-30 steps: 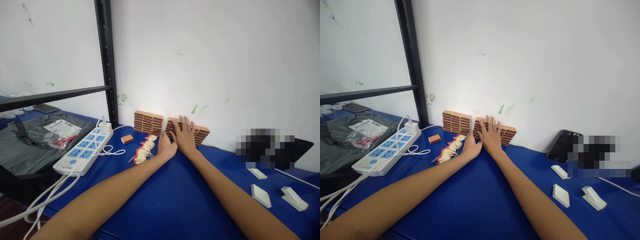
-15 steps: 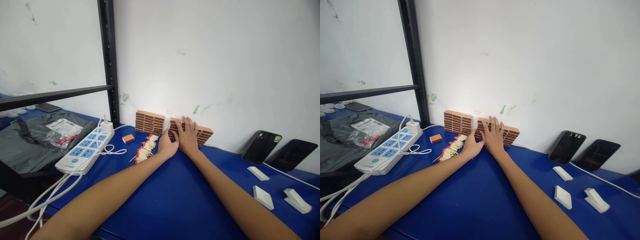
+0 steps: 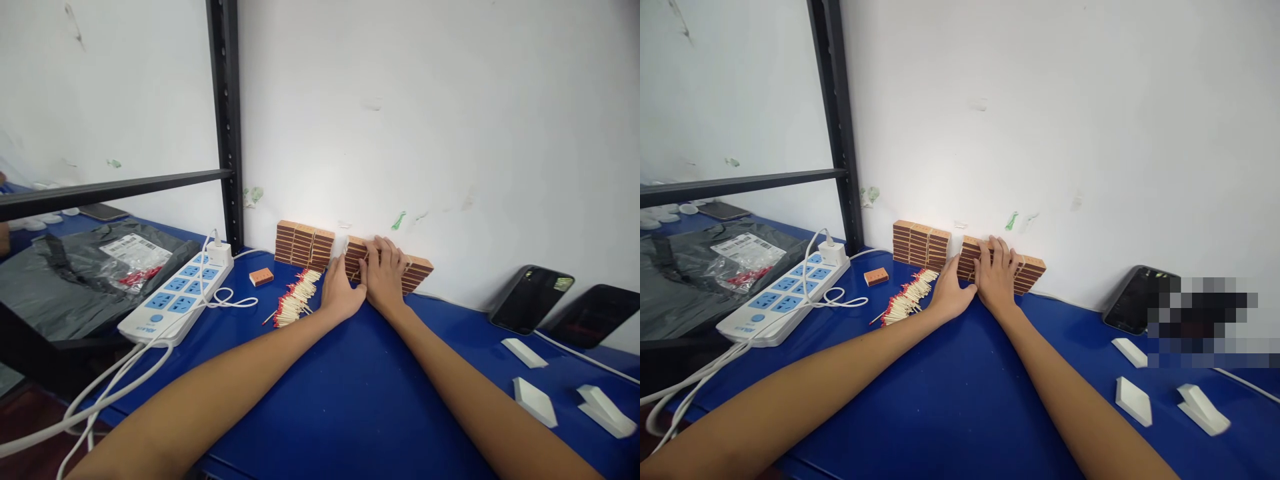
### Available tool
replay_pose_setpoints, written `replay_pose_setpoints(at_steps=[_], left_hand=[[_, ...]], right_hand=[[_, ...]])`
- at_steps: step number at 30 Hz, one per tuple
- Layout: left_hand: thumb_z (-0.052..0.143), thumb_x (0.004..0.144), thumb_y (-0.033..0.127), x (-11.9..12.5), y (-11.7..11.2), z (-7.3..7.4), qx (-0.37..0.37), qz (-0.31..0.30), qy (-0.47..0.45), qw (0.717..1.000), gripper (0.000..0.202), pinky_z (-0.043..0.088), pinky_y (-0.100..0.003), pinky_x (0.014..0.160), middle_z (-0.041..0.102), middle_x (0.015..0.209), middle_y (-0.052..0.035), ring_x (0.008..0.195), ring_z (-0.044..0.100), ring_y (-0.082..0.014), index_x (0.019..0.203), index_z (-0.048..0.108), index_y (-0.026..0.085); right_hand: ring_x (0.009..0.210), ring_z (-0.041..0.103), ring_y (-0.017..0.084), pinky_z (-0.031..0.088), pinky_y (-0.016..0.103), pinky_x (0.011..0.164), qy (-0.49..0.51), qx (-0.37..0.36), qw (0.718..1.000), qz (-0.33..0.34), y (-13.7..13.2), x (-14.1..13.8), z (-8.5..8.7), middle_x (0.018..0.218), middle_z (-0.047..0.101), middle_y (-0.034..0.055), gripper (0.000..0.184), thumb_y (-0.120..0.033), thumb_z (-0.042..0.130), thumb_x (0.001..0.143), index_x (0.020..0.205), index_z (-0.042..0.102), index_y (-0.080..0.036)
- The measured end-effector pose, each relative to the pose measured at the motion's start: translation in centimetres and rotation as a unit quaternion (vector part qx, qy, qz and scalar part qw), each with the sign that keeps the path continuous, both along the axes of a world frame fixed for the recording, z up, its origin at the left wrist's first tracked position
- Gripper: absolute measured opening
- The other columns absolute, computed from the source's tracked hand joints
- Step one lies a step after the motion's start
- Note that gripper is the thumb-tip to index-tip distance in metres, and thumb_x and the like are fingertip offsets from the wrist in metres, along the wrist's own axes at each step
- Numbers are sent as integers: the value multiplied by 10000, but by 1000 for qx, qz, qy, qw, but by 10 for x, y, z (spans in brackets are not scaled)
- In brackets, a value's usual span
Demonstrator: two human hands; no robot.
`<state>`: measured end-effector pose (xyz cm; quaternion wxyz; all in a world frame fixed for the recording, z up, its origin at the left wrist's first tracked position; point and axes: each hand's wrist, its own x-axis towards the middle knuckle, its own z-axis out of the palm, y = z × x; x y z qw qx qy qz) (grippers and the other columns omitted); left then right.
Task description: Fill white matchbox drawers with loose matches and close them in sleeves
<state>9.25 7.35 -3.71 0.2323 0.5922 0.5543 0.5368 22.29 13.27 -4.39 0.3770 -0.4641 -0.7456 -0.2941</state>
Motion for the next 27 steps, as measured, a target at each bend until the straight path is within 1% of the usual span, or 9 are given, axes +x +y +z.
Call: replay_pose_setpoints(at_steps=[4,8,10,13,16,21,24,27], left_hand=[[696,785,198,-4,2,2,17,-23,22,999,780,350,-435,1266,498,1595,-122,1495,443,-309,1536,487,205],[702,800,226,-5,6,6,19,-13,12,1000,707,382,-419,1237,572,1509,-152,1432,510,-309,1486,544,171],[712,805,239,-5,7,8,11,-9,-4,1000,661,412,-420,1209,616,1449,-174,1386,553,-314,1446,583,141],[723,813,251,-5,8,13,-5,-15,-29,999,636,440,-423,1181,645,1404,-195,1338,594,-323,1421,609,104],[732,811,248,-4,5,16,-3,-13,-41,999,643,434,-428,1188,637,1424,-192,1352,585,-331,1426,606,109],[677,828,170,-2,3,17,52,-14,-26,998,654,382,-415,1236,592,1503,-165,1421,530,-318,1471,568,123],[659,820,134,-4,8,17,64,-21,-20,998,642,374,-404,1241,610,1483,-171,1419,531,-308,1457,584,92],[679,794,128,-8,16,20,47,-37,-32,998,607,413,-373,1202,664,1416,-152,1356,583,-290,1399,642,95]], right_hand=[[1495,340,339,254,608,1207,-4,4,1000,-5,0,0,0,1561,480,233,490,-280,363,1059,1496,513,-116],[1483,363,345,264,600,1204,-13,5,1000,-13,0,0,0,1557,485,227,483,-286,360,1063,1485,520,-113],[1486,358,347,268,604,1199,-11,1,1000,-11,-1,0,0,1560,479,228,485,-287,358,1063,1493,510,-124],[1489,353,352,269,610,1193,-8,0,1000,-6,-1,-1,0,1561,474,232,491,-284,365,1058,1512,489,-143],[1484,364,356,272,612,1188,-7,4,1000,-5,-1,-1,0,1554,482,233,488,-276,375,1054,1511,489,-148],[1489,349,354,265,616,1193,0,6,1000,-4,1,-1,-1,1557,477,237,482,-271,379,1055,1499,507,-136],[1488,345,354,263,626,1189,-1,7,1000,1,1,-1,-1,1558,475,240,483,-264,377,1055,1505,502,-140],[1487,354,348,268,617,1191,-4,16,1000,1,1,-1,0,1560,476,235,477,-260,381,1053,1502,499,-147]])
